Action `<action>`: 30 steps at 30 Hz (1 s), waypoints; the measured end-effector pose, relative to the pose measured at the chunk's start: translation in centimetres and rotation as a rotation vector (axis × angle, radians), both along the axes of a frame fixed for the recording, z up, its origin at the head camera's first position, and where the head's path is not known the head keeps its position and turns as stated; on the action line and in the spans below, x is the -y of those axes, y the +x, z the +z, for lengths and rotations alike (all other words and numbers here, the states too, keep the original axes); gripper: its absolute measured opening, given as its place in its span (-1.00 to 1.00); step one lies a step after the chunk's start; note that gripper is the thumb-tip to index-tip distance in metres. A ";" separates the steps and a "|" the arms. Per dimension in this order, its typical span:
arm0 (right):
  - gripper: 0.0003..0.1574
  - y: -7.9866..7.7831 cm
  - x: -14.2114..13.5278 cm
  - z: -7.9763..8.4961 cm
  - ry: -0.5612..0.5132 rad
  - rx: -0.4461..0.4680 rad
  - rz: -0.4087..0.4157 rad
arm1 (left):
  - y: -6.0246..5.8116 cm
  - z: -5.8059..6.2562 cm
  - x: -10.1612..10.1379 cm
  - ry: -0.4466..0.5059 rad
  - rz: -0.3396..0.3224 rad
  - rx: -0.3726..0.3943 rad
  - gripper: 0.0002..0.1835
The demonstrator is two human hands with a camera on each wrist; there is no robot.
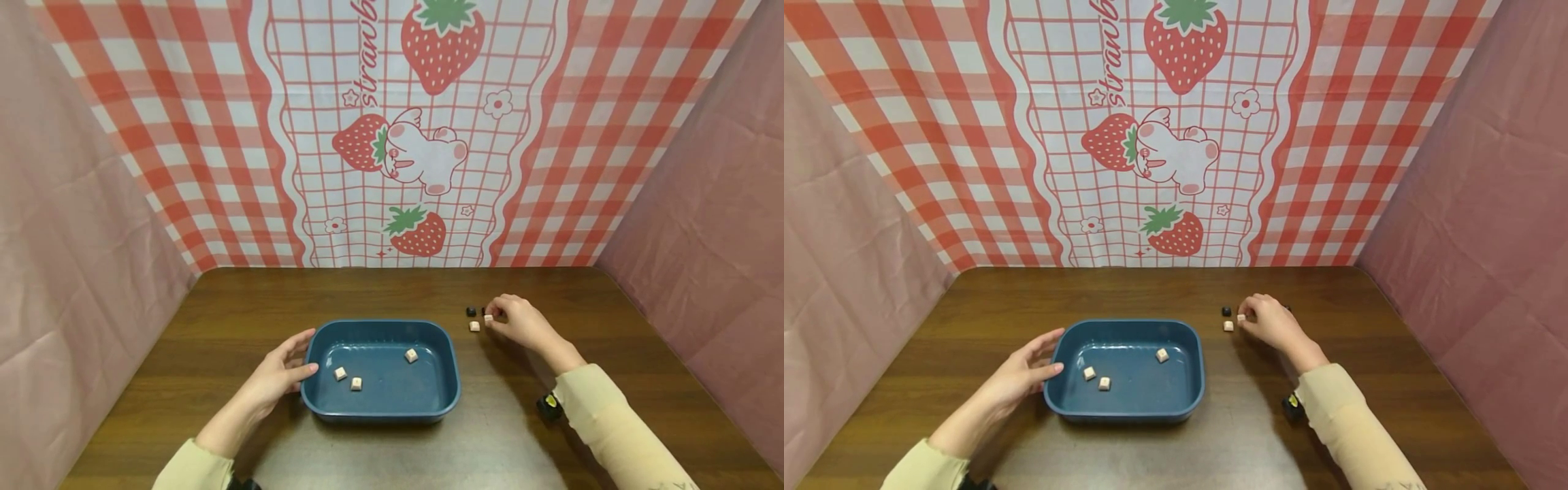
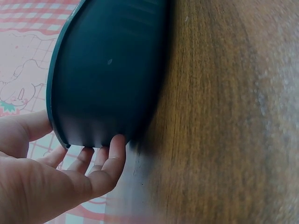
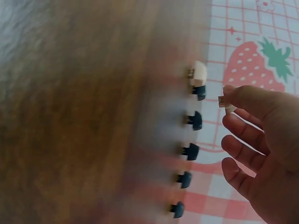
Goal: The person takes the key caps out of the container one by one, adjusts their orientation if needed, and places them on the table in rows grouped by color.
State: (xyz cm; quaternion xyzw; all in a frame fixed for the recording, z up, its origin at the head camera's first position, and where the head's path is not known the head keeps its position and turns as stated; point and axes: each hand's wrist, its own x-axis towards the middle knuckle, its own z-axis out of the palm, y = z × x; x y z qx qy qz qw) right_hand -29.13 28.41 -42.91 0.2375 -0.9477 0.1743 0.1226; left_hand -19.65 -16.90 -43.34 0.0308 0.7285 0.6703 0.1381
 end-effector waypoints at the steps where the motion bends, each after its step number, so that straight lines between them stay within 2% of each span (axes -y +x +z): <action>1: -0.85 0.0 -0.1 -0.2 0.001 0.004 0.000 | 0.0 0.0 0.0 0.001 0.004 0.002 -0.33; 14: -0.88 -0.7 -0.9 -1.5 0.010 0.086 -0.007 | 0.0 0.0 0.0 0.011 -0.007 -0.002 -0.32; 20: -0.89 -0.9 -1.2 -1.8 0.010 0.120 -0.016 | -0.1 -0.1 -0.1 -0.001 0.016 0.013 -0.33; 30: -0.83 -0.6 -1.2 -0.7 0.004 0.085 -0.013 | -0.2 -0.3 -0.2 -0.008 0.021 0.019 -0.33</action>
